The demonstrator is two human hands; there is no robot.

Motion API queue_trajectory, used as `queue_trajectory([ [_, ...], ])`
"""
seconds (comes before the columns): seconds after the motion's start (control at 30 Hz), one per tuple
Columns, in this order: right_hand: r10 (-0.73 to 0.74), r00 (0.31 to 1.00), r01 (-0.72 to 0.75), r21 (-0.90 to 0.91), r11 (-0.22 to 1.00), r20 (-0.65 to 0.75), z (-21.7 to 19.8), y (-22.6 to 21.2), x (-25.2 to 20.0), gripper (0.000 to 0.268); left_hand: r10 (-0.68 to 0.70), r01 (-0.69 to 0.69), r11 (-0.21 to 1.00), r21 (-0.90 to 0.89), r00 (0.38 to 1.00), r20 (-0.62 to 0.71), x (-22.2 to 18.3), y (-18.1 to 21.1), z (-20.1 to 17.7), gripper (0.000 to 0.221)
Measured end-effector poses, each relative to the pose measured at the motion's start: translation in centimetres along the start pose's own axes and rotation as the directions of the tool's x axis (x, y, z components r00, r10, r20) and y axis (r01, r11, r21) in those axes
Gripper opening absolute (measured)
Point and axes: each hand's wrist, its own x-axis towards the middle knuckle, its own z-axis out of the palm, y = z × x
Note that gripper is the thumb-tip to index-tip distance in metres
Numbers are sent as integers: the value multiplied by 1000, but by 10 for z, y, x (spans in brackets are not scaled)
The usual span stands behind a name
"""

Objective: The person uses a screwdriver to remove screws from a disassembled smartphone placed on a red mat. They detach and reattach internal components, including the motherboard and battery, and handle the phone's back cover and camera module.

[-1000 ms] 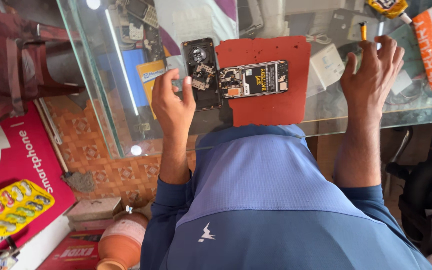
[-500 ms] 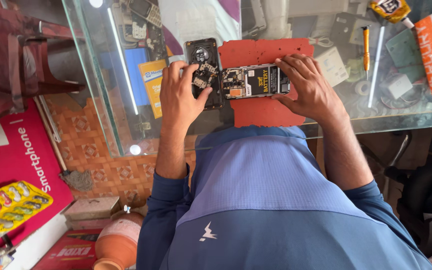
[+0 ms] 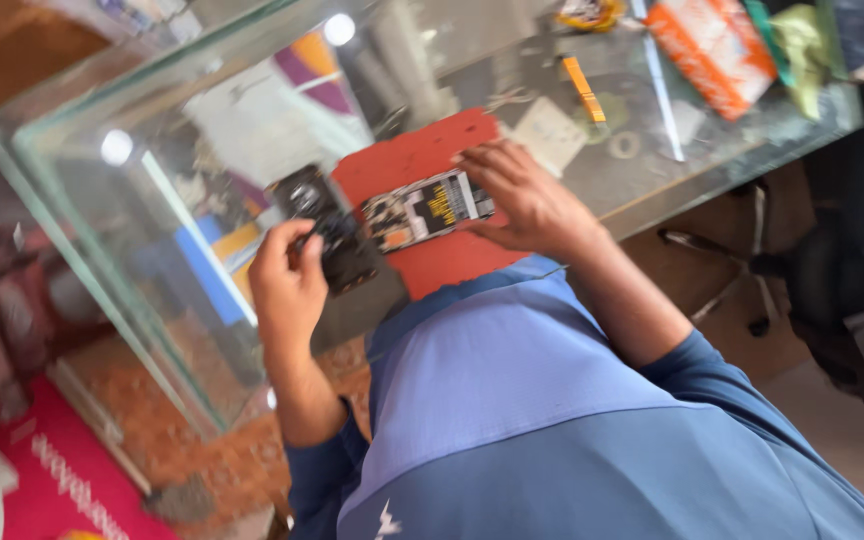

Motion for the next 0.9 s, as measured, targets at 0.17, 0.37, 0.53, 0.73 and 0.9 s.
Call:
queue_trajectory([
  [0.17,38,997,-22,223,975,-69,10,-12,-7,62,81,-78,996,-45,994,72,2,21,4,11],
  [0.37,22,1000,-24,524,851,9,24,-31,-7,56,171,-28,915,-403,931,322,7,28,34,14],
  [0.53,19,999,-48,652,757,51,30,-30,-3,50,274,-106,888,-447,904,329,10,24,45,18],
  [0.73,28,1000,-25,535,845,2,31,-30,7,58,189,-13,770,-638,960,209,2,18,54,25],
  [0.9,-34,999,35,350,936,-10,42,-26,18,65,-85,65,826,-560,996,-10,-6,9,56,24],
])
